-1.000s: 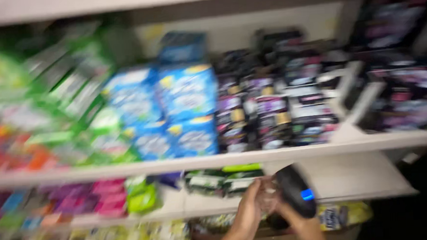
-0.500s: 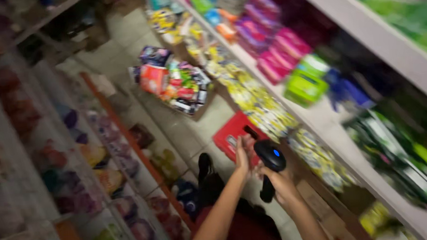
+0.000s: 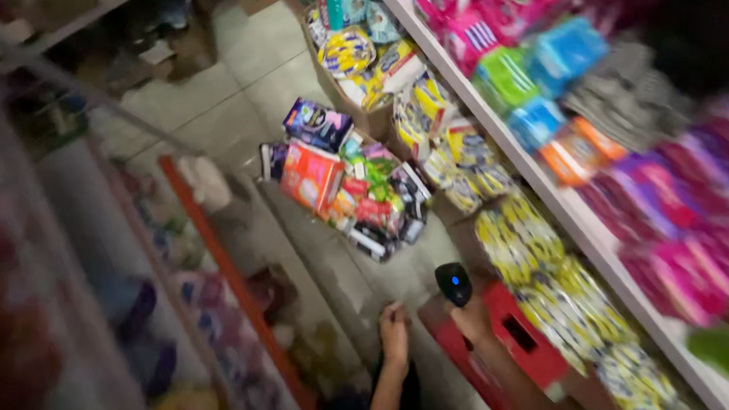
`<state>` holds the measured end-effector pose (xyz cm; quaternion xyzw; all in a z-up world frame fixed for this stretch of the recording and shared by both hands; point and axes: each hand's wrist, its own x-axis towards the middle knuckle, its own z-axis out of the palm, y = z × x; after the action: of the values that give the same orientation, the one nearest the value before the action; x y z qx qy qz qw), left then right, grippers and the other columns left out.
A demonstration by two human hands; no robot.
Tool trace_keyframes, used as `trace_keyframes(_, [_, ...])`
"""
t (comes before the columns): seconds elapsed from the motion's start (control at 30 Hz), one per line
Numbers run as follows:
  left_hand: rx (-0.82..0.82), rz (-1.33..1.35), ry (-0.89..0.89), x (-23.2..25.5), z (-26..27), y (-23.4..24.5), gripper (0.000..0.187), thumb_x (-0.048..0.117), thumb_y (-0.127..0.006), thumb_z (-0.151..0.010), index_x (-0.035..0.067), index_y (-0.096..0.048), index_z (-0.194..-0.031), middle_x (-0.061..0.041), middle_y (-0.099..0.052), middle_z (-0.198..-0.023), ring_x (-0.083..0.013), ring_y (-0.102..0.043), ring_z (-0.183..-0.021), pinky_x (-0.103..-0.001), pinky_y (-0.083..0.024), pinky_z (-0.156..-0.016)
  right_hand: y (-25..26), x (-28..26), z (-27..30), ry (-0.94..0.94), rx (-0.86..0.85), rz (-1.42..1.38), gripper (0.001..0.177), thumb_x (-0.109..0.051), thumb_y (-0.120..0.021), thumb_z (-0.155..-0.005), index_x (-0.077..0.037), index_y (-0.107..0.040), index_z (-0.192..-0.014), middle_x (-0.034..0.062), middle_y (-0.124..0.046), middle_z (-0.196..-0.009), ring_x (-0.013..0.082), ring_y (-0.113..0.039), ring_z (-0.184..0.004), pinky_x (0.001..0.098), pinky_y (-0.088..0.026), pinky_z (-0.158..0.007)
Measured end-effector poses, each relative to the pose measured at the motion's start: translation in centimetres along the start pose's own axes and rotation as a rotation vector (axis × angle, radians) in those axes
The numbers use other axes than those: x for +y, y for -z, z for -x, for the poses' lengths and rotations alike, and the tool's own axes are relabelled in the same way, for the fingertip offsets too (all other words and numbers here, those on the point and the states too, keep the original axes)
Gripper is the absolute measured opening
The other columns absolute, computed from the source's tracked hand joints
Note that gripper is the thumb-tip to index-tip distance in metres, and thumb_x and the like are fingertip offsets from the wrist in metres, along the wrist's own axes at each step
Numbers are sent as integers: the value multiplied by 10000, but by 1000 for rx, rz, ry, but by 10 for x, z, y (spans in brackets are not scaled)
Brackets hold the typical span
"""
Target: The person repeatedly picks up packages of sanitary pads from a pile on the floor, scans them with a handheld barcode scanner, and places them onto the store shelves. The action is repeated for multiple packages of different brands.
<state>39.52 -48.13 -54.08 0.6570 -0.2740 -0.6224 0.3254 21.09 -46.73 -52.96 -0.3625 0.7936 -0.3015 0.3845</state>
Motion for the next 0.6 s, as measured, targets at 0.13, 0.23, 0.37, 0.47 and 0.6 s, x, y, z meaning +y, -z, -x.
trace_keyframes(0.13, [78,6,-165,-24,-126,31,289,316,-610,-1018,55,-714,-1085,-58,-706,-1005,-189,-646,-921,-326,-524,-828,-67,29,-118,-273,60,427,550,-510,-805,-766,-33,-755,-1036,287,-722,-915,452,-706,-918,530,-554,-787])
trace_keyframes(0.23, [71,30,-116,-51,-203,55,256,295,-604,-1027,72,-707,-1103,-50,-689,-1012,-181,-618,-920,-340,-509,-848,-106,61,-192,-164,70,372,649,-580,-818,-754,21,-737,-986,289,-730,-937,458,-711,-947,532,-563,-803])
trace_keyframes(0.37, [-4,4,-403,-84,-268,75,267,28,-550,-882,48,-679,-1115,-44,-668,-1068,-171,-605,-1002,-317,-474,-938,-157,97,-266,197,270,333,547,-497,-821,-797,-41,-708,-1077,224,-735,-961,435,-708,-892,530,-558,-737])
trace_keyframes(0.47, [28,-158,-169,-90,-274,88,293,11,-573,-849,84,-685,-1110,-57,-632,-955,-174,-589,-884,-311,-491,-847,-184,110,-304,25,325,377,620,-493,-897,-726,-59,-713,-1129,203,-752,-1002,428,-712,-950,532,-553,-815])
trace_keyframes(0.6, [67,-295,-140,-67,-273,87,220,64,-637,-862,111,-693,-1069,-25,-671,-888,-142,-636,-830,-292,-519,-785,-192,101,-318,-147,309,458,777,-528,-953,-594,-33,-673,-1123,227,-727,-985,436,-696,-922,530,-543,-791])
